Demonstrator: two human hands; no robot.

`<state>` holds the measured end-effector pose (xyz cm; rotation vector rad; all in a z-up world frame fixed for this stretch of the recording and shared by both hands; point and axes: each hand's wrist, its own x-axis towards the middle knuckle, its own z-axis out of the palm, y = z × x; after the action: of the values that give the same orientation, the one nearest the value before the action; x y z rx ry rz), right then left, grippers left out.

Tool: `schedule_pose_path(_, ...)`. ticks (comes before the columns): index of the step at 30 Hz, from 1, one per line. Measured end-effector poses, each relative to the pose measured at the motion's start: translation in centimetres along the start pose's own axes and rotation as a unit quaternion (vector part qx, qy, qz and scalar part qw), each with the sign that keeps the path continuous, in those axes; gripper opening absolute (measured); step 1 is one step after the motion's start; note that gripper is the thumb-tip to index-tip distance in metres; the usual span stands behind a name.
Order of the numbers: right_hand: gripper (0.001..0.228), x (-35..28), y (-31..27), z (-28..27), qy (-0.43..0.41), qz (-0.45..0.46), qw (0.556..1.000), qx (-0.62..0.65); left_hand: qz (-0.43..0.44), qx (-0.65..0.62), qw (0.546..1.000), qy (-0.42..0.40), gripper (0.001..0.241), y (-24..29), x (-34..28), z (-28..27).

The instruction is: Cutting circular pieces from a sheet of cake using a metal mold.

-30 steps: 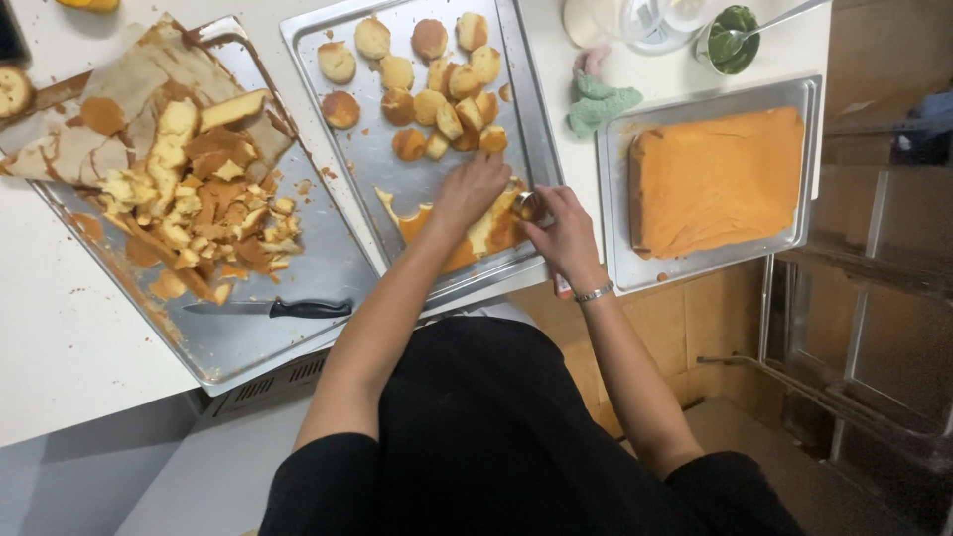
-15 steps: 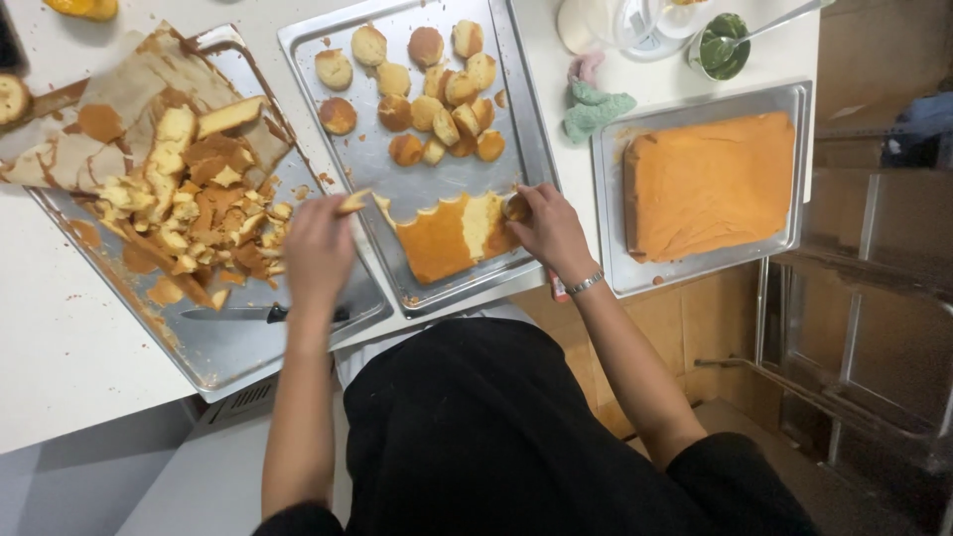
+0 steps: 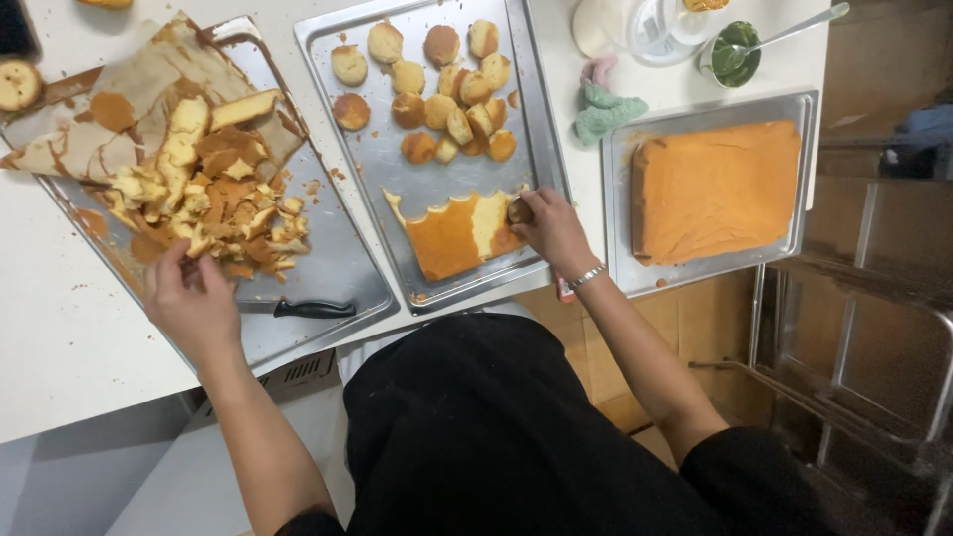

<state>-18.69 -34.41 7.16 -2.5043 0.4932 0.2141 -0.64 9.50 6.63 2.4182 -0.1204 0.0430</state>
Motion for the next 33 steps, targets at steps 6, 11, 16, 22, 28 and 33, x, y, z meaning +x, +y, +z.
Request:
schedule_pose_path(6, 0.046, -0.4, 0.6, 2.4, 0.039, 0.072, 0.996, -0.034, -0.012, 0.07, 0.997, -0.026, 0.02, -3.0, 0.5, 2.8)
schedule_pose_path(11, 0.048, -0.3, 0.6, 1.9, 0.063, 0.068, 0.995, -0.039, 0.031, 0.099, 0.994, -0.021, 0.027, -1.6, 0.4, 2.5)
schedule_pose_path(16, 0.051, 1.5, 0.8, 0.2, 0.092, 0.043, 0.993, 0.058, 0.051, 0.113, 0.992, -0.007, 0.034, -0.3, -0.1, 1.0)
schedule_pose_path(22, 0.027, 4.1, 0.6, -1.6, 0.099, 0.023, 0.981, 0.168, -0.015, 0.071, 0.996, -0.042, 0.036, 1.0, -0.8, 1.4)
schedule_pose_path(28, 0.036, 1.3, -1.2, -1.9, 0.105, 0.006, 0.979, 0.174, 0.073, 0.093, 0.992, -0.045, 0.034, 2.6, -2.0, 2.3)
schedule_pose_path(33, 0.058, -0.4, -2.9, -0.9, -0.018, -0.012, 1.0, 0.022, 0.085, 0.057, 0.992, -0.074, 0.034, 4.0, -2.4, 2.9)
